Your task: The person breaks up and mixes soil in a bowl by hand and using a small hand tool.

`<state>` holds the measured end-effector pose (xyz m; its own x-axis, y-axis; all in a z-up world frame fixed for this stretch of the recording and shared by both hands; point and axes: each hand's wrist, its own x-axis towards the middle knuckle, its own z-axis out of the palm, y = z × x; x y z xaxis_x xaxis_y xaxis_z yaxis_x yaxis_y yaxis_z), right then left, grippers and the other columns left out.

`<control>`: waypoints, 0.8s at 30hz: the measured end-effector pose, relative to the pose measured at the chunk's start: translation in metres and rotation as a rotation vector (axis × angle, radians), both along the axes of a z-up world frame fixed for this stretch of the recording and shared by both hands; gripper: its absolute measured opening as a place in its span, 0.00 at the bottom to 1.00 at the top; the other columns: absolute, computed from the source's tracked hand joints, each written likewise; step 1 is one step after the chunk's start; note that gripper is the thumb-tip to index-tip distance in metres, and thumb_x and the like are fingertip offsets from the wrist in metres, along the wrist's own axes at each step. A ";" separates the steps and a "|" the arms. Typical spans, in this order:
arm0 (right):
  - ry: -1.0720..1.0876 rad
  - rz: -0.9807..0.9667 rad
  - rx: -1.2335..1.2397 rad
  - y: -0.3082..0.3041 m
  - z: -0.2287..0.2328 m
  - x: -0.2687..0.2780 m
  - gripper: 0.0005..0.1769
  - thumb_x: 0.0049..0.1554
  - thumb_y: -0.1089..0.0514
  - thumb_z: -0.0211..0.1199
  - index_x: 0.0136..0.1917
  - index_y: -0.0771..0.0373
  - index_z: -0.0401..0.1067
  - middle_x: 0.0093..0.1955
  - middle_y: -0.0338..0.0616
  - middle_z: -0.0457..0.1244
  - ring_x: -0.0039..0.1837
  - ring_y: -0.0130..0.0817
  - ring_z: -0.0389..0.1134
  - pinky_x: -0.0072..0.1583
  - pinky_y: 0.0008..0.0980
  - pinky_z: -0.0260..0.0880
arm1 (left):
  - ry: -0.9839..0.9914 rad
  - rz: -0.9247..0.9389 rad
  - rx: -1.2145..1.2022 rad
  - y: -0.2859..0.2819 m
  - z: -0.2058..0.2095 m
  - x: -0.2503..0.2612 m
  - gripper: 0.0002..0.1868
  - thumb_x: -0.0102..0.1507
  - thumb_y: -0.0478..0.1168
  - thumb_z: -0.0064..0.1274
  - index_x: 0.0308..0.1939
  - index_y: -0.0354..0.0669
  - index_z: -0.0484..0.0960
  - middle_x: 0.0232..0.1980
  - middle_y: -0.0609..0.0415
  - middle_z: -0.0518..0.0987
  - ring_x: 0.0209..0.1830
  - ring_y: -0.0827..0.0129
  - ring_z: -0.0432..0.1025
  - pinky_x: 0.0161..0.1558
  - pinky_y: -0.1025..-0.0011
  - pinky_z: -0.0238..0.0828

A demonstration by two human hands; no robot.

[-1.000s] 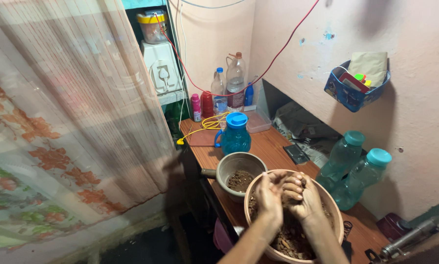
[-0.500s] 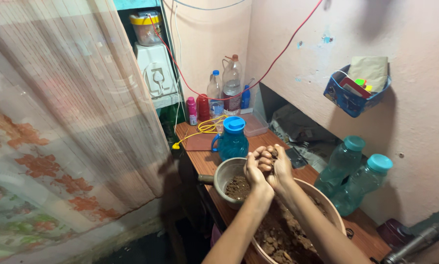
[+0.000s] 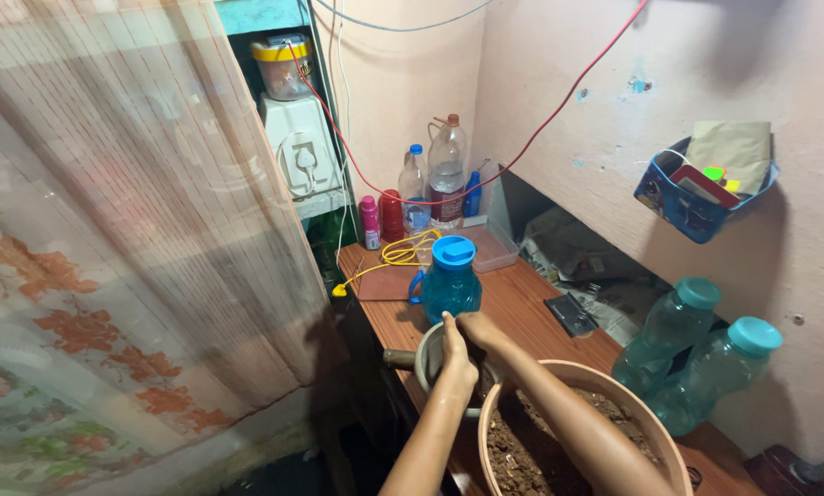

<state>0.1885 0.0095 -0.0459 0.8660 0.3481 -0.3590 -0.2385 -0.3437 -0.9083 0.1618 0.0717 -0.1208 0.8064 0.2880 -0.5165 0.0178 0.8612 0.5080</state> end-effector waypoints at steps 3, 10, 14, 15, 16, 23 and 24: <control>-0.361 0.242 -0.433 0.002 -0.007 0.005 0.25 0.60 0.45 0.57 0.53 0.70 0.79 0.46 0.53 0.69 0.48 0.41 0.72 0.54 0.43 0.71 | 0.038 -0.062 0.101 0.018 -0.005 -0.001 0.35 0.69 0.72 0.38 0.55 0.46 0.77 0.58 0.50 0.78 0.61 0.59 0.68 0.62 0.58 0.65; -0.084 0.439 -0.095 -0.015 -0.005 0.014 0.33 0.66 0.38 0.46 0.59 0.68 0.76 0.53 0.53 0.72 0.52 0.40 0.72 0.55 0.39 0.72 | 0.157 -0.298 0.142 0.050 0.018 -0.032 0.59 0.65 0.79 0.39 0.79 0.32 0.47 0.83 0.33 0.43 0.83 0.46 0.39 0.77 0.37 0.31; -0.119 0.359 0.063 -0.045 0.016 -0.005 0.29 0.65 0.41 0.51 0.60 0.68 0.76 0.52 0.47 0.72 0.53 0.32 0.70 0.57 0.31 0.71 | 0.139 -0.342 0.222 0.052 0.040 -0.056 0.59 0.62 0.78 0.38 0.81 0.37 0.46 0.83 0.30 0.35 0.83 0.36 0.31 0.75 0.29 0.25; -0.080 0.327 0.120 -0.059 0.021 -0.013 0.26 0.65 0.44 0.51 0.59 0.67 0.77 0.50 0.44 0.72 0.51 0.30 0.71 0.55 0.29 0.72 | 0.072 -0.391 0.256 0.051 0.044 -0.062 0.55 0.63 0.75 0.39 0.79 0.36 0.50 0.82 0.32 0.42 0.82 0.37 0.38 0.75 0.31 0.30; -0.042 0.296 0.176 -0.073 0.027 -0.021 0.24 0.64 0.46 0.52 0.57 0.66 0.77 0.48 0.42 0.72 0.50 0.28 0.72 0.54 0.27 0.73 | 0.005 -0.440 0.289 0.049 0.049 -0.068 0.52 0.63 0.72 0.39 0.77 0.36 0.54 0.81 0.33 0.48 0.81 0.38 0.44 0.75 0.33 0.36; -0.049 0.327 0.185 -0.158 0.042 -0.045 0.24 0.68 0.46 0.53 0.53 0.70 0.77 0.40 0.45 0.69 0.38 0.29 0.66 0.40 0.27 0.66 | -0.345 -0.572 0.890 -0.017 0.130 -0.127 0.29 0.71 0.56 0.44 0.60 0.34 0.81 0.57 0.38 0.80 0.62 0.46 0.72 0.61 0.50 0.66; -0.039 0.323 0.100 -0.165 0.040 -0.046 0.24 0.67 0.46 0.52 0.54 0.69 0.78 0.40 0.50 0.70 0.38 0.34 0.67 0.40 0.32 0.68 | -0.346 -0.617 1.164 -0.028 0.140 -0.140 0.26 0.69 0.55 0.46 0.59 0.39 0.80 0.54 0.41 0.81 0.58 0.51 0.75 0.59 0.53 0.70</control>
<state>0.1426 -0.1557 -0.0058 0.7177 0.6383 -0.2783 -0.0962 -0.3049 -0.9475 0.0215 0.0436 0.0194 0.9989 -0.0376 0.0289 -0.0348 -0.1665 0.9854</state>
